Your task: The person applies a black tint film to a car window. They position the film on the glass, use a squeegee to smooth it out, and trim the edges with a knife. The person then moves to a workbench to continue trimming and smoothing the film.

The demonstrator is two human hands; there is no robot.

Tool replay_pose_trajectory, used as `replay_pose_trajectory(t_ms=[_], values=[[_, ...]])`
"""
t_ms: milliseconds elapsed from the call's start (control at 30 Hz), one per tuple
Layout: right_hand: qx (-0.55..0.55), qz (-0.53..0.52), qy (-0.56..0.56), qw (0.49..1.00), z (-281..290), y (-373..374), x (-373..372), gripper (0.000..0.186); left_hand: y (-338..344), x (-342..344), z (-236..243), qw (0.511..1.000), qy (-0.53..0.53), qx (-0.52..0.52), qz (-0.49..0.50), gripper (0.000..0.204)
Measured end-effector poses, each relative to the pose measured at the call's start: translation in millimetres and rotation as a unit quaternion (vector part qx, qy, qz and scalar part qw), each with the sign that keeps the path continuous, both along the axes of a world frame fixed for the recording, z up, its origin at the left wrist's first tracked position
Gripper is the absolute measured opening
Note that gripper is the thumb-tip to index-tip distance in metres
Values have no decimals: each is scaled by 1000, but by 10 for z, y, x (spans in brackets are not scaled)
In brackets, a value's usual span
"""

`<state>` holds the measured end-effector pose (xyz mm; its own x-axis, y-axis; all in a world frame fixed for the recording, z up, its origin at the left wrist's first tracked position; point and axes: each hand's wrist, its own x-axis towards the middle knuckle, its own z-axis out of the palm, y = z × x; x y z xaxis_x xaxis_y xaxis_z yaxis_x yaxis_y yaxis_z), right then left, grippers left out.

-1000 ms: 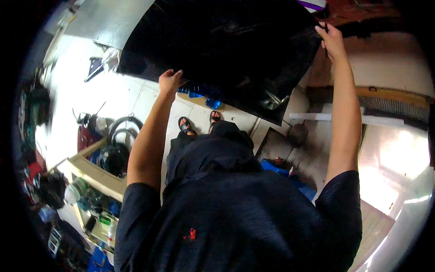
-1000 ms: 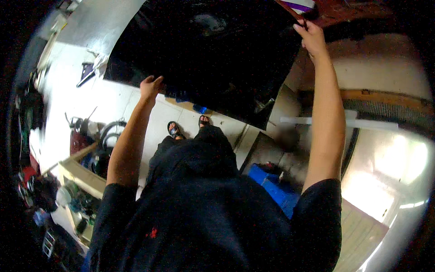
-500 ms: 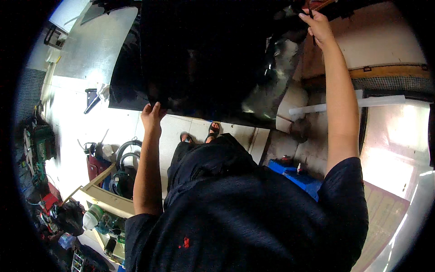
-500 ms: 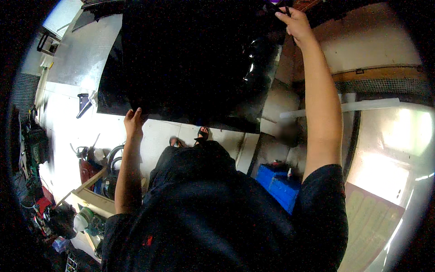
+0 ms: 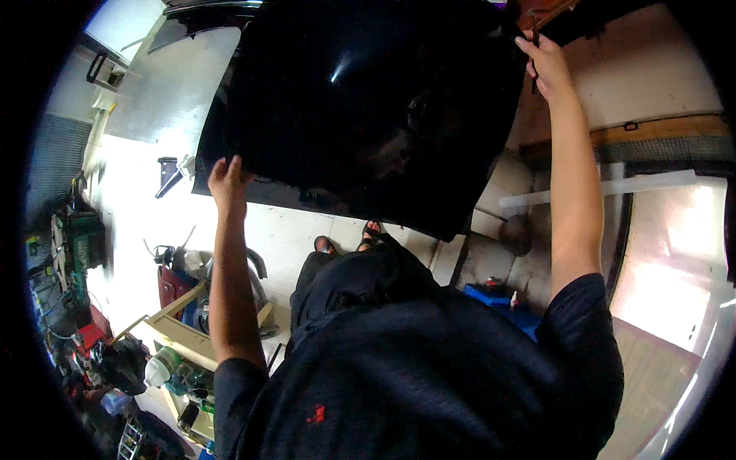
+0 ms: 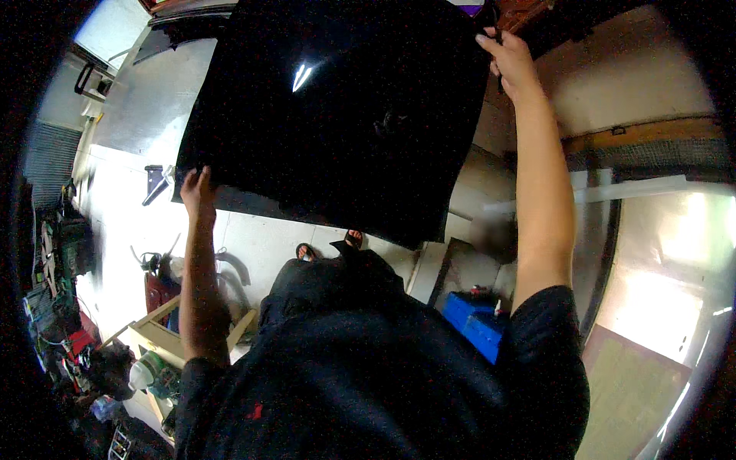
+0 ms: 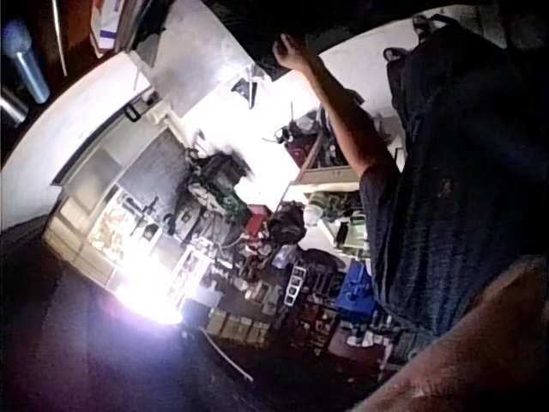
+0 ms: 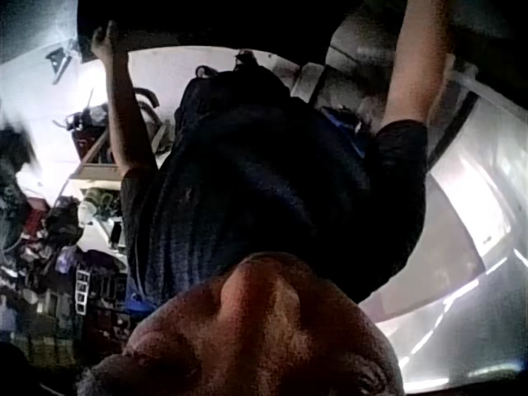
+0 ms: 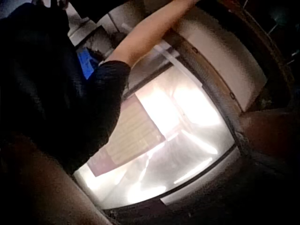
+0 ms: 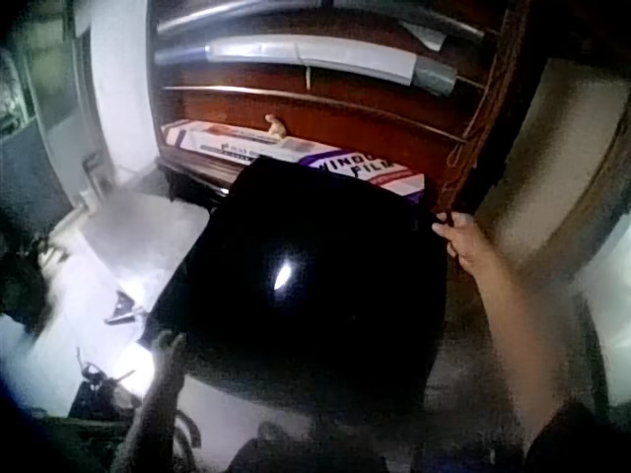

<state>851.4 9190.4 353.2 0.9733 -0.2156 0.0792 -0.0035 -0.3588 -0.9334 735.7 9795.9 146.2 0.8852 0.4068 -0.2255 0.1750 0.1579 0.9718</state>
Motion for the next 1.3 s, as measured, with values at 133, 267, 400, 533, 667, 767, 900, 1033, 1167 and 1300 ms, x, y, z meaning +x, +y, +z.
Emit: replay_pose_trajectory(t_ms=[133,267,400,533,667,767,900,1033,1167,1300], values=[[83,-29,21,996,-251,-113,-152,29,182,589,401,995,12,98,-35,38],[125,-71,23,989,-397,30,-263,16,375,976,605,987,9,138,-78,40],[119,-70,32,990,-481,86,-3,18,428,882,430,994,3,93,-59,44],[45,-48,79,995,-568,327,471,16,629,640,-97,998,59,23,-24,42],[-29,-18,113,993,-728,701,913,18,725,320,-566,998,56,-28,-2,16],[-57,2,159,986,-1049,884,1275,22,857,182,-804,995,93,-8,-22,12],[-58,-16,226,972,-1532,1166,1539,30,1041,152,-850,990,135,-45,2,9],[-63,-8,259,964,-1973,1451,1762,32,1321,80,-1048,980,178,-85,15,11],[-76,-24,276,958,-2232,1586,1791,39,1469,167,-1110,977,194,-86,-2,14],[-76,-40,283,955,-2293,1611,1716,34,1580,119,-1469,983,177,-22,-45,17]])
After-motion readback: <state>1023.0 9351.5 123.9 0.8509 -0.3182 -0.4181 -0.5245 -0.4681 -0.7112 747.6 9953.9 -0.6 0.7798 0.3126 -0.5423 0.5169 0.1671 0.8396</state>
